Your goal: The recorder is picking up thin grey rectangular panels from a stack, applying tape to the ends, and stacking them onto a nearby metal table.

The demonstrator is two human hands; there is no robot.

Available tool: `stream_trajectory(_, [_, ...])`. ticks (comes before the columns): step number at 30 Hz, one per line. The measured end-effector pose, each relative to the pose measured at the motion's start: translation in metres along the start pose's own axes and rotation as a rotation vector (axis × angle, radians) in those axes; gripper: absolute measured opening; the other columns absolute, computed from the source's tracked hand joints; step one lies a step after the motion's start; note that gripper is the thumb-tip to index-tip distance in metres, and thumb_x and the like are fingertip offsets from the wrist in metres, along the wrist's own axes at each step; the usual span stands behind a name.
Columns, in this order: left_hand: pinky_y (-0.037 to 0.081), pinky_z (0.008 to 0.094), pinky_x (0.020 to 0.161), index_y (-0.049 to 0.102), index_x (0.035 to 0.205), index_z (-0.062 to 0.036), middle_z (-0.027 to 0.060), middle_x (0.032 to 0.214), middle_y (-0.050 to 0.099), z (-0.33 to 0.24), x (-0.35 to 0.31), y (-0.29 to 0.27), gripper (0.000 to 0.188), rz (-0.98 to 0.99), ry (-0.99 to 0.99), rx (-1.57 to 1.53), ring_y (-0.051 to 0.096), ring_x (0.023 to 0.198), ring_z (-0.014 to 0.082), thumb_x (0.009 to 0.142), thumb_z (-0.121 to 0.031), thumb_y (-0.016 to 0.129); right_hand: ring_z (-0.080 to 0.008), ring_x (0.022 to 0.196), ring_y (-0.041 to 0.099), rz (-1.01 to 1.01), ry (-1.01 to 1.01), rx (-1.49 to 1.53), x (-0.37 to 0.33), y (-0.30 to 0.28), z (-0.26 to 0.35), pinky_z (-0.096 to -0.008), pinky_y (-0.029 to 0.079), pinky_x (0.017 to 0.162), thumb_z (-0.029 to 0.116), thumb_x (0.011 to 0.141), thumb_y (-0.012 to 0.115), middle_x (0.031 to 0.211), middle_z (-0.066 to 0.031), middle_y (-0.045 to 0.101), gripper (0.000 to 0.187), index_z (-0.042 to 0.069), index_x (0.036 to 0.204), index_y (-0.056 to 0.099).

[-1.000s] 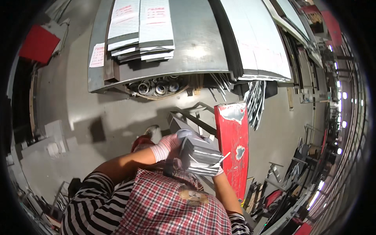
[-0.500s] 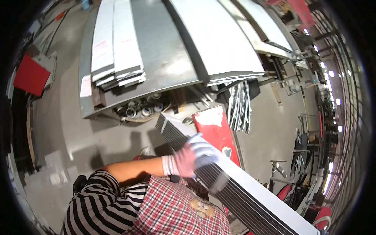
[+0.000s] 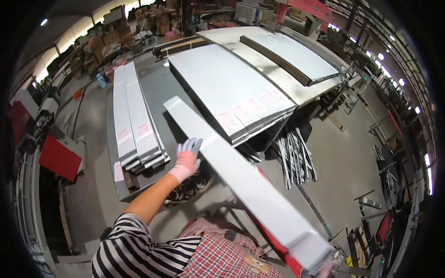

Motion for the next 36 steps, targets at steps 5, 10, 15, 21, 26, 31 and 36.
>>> stream_trajectory(5, [0.045, 0.0462, 0.102, 0.053, 0.136, -0.0105, 0.0216, 0.122, 0.060, 0.013, 0.084, -0.067, 0.045, 0.083, 0.321, -0.270, 0.056, 0.114, 0.0414, 0.091, -0.018, 0.059, -0.0228, 0.120, 0.058, 0.332, 0.190, -0.196, 0.112, 0.194, -0.133, -0.0372, 0.047, 0.103, 0.027, 0.087, 0.074, 0.130, -0.0128, 0.059, 0.064, 0.001, 0.140, 0.048])
stream_trajectory(10, [0.049, 0.0457, 0.099, 0.065, 0.126, -0.0108, 0.0198, 0.126, 0.062, 0.103, 0.172, -0.022, 0.058, 0.775, 0.093, 0.230, 0.062, 0.113, 0.0372, 0.089, -0.056, 0.058, -0.0165, 0.093, 0.069, 0.676, -0.009, -0.545, 0.227, 0.362, -0.168, -0.0349, 0.056, 0.074, 0.022, 0.095, 0.065, 0.124, -0.0159, 0.063, 0.043, 0.003, 0.132, 0.054])
stream_trajectory(15, [0.047, 0.0436, 0.104, 0.065, 0.129, -0.0128, 0.0158, 0.132, 0.061, 0.210, 0.221, 0.006, 0.066, 0.653, -0.025, 0.389, 0.059, 0.122, 0.0343, 0.085, -0.062, 0.060, -0.0361, 0.099, 0.068, 0.206, -0.260, -1.421, 0.305, 0.250, -0.136, -0.0441, 0.054, 0.085, 0.037, 0.090, 0.068, 0.105, -0.0213, 0.070, 0.047, 0.007, 0.126, 0.061])
stream_trajectory(21, [0.047, 0.0434, 0.102, 0.059, 0.132, -0.0095, 0.0199, 0.131, 0.060, 0.046, 0.275, 0.026, 0.054, 0.487, 0.132, 0.063, 0.059, 0.119, 0.0378, 0.093, -0.047, 0.056, -0.0394, 0.108, 0.063, 0.277, 0.305, -1.704, 0.337, 0.049, -0.160, -0.0437, 0.048, 0.099, 0.058, 0.093, 0.055, 0.111, -0.0232, 0.068, 0.057, 0.007, 0.113, 0.070])
stream_trajectory(26, [0.038, 0.0481, 0.110, 0.051, 0.139, -0.0150, 0.0100, 0.141, 0.054, -0.089, 0.290, 0.089, 0.058, 0.354, 0.312, 0.299, 0.048, 0.133, 0.0298, 0.092, -0.047, 0.056, -0.0392, 0.110, 0.061, 0.400, 0.147, -1.570, 0.386, 0.018, -0.134, -0.0439, 0.047, 0.099, 0.062, 0.097, 0.044, 0.111, -0.0241, 0.065, 0.064, 0.006, 0.105, 0.074])
stream_trajectory(31, [0.029, 0.0587, 0.112, 0.046, 0.142, -0.0128, 0.0138, 0.147, 0.045, -0.118, 0.322, 0.124, 0.060, 0.454, 0.226, 0.354, 0.037, 0.140, 0.0356, 0.094, -0.048, 0.053, -0.0415, 0.101, 0.062, 0.562, -0.166, -1.561, 0.374, 0.111, -0.059, -0.0488, 0.050, 0.089, 0.048, 0.088, 0.065, 0.108, -0.0249, 0.064, 0.057, 0.005, 0.124, 0.057])
stream_trajectory(36, [0.025, 0.0567, 0.116, 0.041, 0.148, -0.0147, 0.0135, 0.154, 0.039, -0.094, 0.342, 0.133, 0.064, 0.458, 0.238, 0.346, 0.037, 0.141, 0.0355, 0.095, -0.048, 0.054, -0.0410, 0.097, 0.061, 0.889, -0.538, -1.326, 0.360, 0.142, -0.108, -0.0489, 0.050, 0.087, 0.036, 0.085, 0.071, 0.104, -0.0235, 0.062, 0.065, 0.000, 0.132, 0.044])
Point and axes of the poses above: each hand's wrist, its own x-axis towards the middle knuckle, its own y-axis out of the palm, z = x × y, the point moved 1 cm from there along x, towards the middle knuckle
